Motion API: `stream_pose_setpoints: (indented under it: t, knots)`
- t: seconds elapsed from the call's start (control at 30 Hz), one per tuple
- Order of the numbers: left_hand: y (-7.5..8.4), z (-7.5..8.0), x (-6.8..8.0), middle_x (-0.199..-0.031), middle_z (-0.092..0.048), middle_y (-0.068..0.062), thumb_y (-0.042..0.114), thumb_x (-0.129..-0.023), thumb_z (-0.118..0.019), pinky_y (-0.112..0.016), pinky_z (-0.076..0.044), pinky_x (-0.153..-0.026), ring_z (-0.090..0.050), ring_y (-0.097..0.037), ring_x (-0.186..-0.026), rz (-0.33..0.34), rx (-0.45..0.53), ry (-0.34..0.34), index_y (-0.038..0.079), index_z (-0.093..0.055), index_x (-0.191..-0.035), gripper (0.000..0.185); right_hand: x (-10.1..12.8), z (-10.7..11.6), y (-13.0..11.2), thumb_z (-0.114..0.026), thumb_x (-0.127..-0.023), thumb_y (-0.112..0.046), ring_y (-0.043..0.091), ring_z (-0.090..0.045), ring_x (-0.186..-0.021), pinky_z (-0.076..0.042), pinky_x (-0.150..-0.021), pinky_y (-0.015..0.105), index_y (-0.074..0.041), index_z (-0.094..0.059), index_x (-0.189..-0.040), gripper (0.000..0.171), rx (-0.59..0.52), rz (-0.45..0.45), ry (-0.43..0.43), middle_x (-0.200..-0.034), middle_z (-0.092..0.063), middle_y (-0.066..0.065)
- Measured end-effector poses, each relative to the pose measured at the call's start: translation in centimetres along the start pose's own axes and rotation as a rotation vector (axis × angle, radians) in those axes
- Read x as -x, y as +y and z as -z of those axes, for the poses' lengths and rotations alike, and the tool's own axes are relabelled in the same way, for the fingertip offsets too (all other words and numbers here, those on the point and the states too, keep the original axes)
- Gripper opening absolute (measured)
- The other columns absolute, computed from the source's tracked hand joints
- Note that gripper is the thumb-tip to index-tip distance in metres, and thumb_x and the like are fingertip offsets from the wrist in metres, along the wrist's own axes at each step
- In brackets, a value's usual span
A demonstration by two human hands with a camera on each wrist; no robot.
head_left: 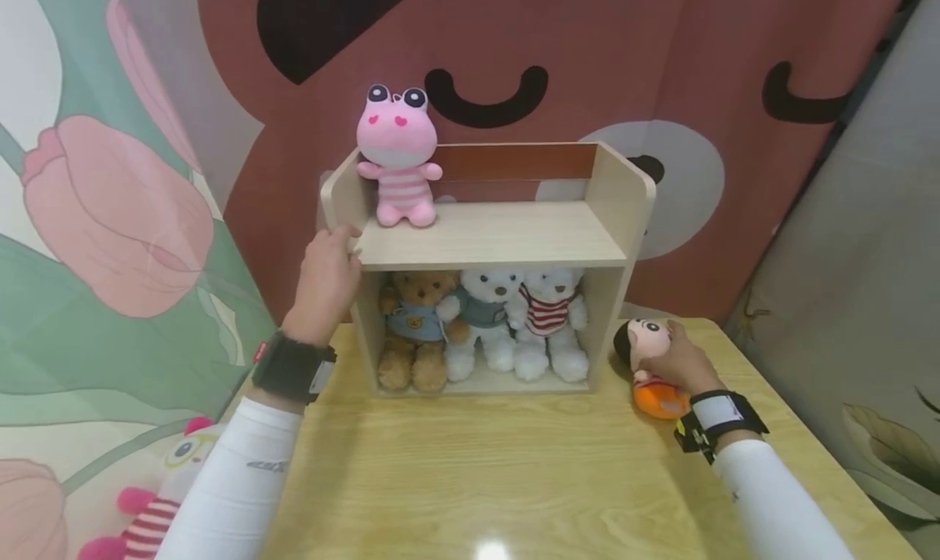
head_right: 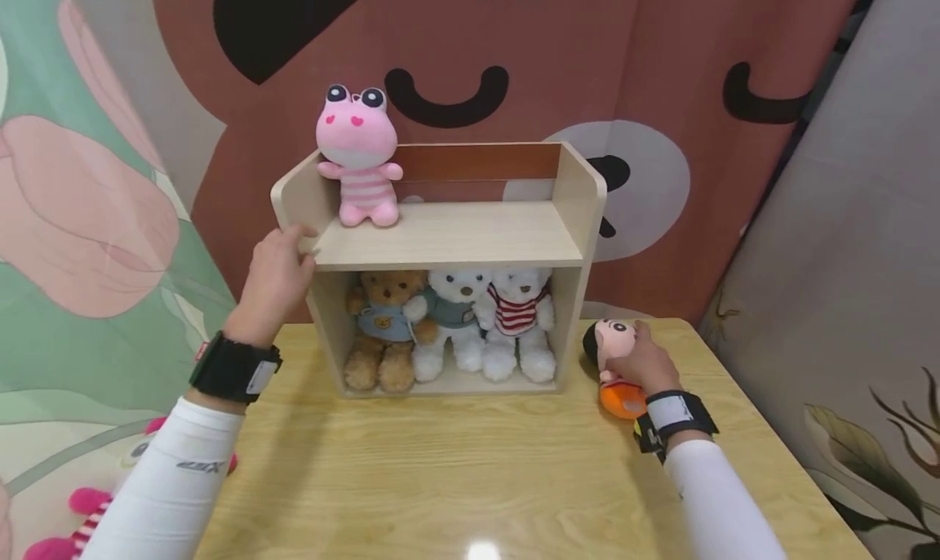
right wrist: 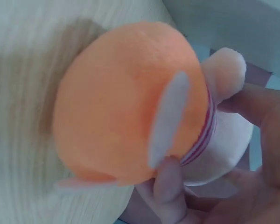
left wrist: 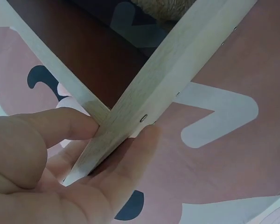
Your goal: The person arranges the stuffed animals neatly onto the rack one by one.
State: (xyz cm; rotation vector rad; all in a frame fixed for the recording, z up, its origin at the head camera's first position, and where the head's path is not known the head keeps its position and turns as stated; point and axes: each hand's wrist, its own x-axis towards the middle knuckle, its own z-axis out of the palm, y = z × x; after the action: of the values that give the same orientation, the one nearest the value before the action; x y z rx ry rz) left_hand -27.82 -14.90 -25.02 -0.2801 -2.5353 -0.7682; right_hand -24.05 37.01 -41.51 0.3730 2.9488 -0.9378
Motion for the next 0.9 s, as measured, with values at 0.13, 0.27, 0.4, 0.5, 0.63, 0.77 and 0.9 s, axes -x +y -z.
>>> stream_pose_setpoints:
  t: [0.13,0.27,0.4,0.5,0.63,0.77,0.9]
  knots:
    - [-0.3,0.1,0.0,-0.116,-0.056,-0.031,-0.003,-0.095,-0.051,-0.058,-0.047,-0.089,-0.055,-0.047,-0.107,-0.012,0.01,0.002,-0.004,-0.057,-0.128,0.034,1.0,0.0,-0.4,-0.071,-0.087,-0.04,0.055,-0.05,-0.109,-0.044,-0.091,0.066,0.004,-0.006,-0.156,0.105,0.032,0.065,0.083,-0.14,-0.038,0.043]
    - [-0.5,0.1,0.1,-0.112,-0.056,-0.03,-0.003,-0.094,-0.051,-0.058,-0.047,-0.086,-0.055,-0.047,-0.103,-0.018,0.018,0.008,-0.004,-0.059,-0.124,0.031,1.7,0.0,-0.9,-0.069,-0.088,-0.046,0.054,-0.052,-0.108,-0.045,-0.088,0.065,0.002,-0.014,-0.157,0.1,0.042,0.108,0.152,-0.139,-0.043,0.04]
    - [-0.6,-0.1,0.4,-0.108,-0.056,-0.03,-0.002,-0.094,-0.05,-0.057,-0.047,-0.083,-0.055,-0.046,-0.099,-0.023,0.021,0.009,-0.002,-0.059,-0.12,0.028,2.6,0.2,-1.2,-0.069,-0.089,-0.047,0.055,-0.051,-0.109,-0.044,-0.09,0.067,0.001,-0.014,-0.156,0.099,0.018,0.132,0.2,-0.141,-0.041,0.04]
    - [-0.7,-0.4,0.6,-0.108,-0.059,-0.029,-0.001,-0.095,-0.048,-0.057,-0.048,-0.082,-0.058,-0.046,-0.098,-0.022,0.004,0.003,-0.002,-0.062,-0.117,0.026,3.7,0.4,-1.6,-0.072,-0.088,-0.043,0.054,-0.052,-0.109,-0.045,-0.09,0.067,0.001,-0.014,-0.156,0.1,-0.029,0.166,0.244,-0.14,-0.042,0.04]
    - [-0.8,-0.8,0.7,-0.107,-0.064,-0.029,0.001,-0.096,-0.046,-0.057,-0.049,-0.081,-0.061,-0.046,-0.099,-0.027,-0.017,0.007,-0.003,-0.067,-0.112,0.026,6.1,1.6,-3.3,-0.077,-0.086,-0.038,0.051,-0.056,-0.103,-0.05,-0.082,0.064,0.0,-0.017,-0.155,0.099,-0.033,0.24,0.339,-0.134,-0.048,0.039]
    - [-0.8,-1.0,0.5,-0.109,-0.066,-0.028,0.003,-0.098,-0.045,-0.055,-0.05,-0.079,-0.063,-0.044,-0.097,-0.022,-0.019,0.012,-0.003,-0.068,-0.114,0.028,8.8,3.4,-5.8,-0.079,-0.083,-0.037,0.05,-0.058,-0.095,-0.049,-0.072,0.061,0.002,-0.026,-0.151,0.094,0.053,0.275,0.418,-0.122,-0.055,0.038]
    - [-1.0,-0.8,0.4,-0.111,-0.069,-0.026,0.003,-0.098,-0.046,-0.053,-0.052,-0.075,-0.065,-0.041,-0.09,-0.024,-0.033,0.016,-0.003,-0.069,-0.117,0.03,10.1,4.5,-7.3,-0.077,-0.085,-0.029,0.042,-0.058,-0.08,-0.049,-0.061,0.047,0.003,-0.034,-0.144,0.08,0.089,0.299,0.435,-0.104,-0.06,0.034]
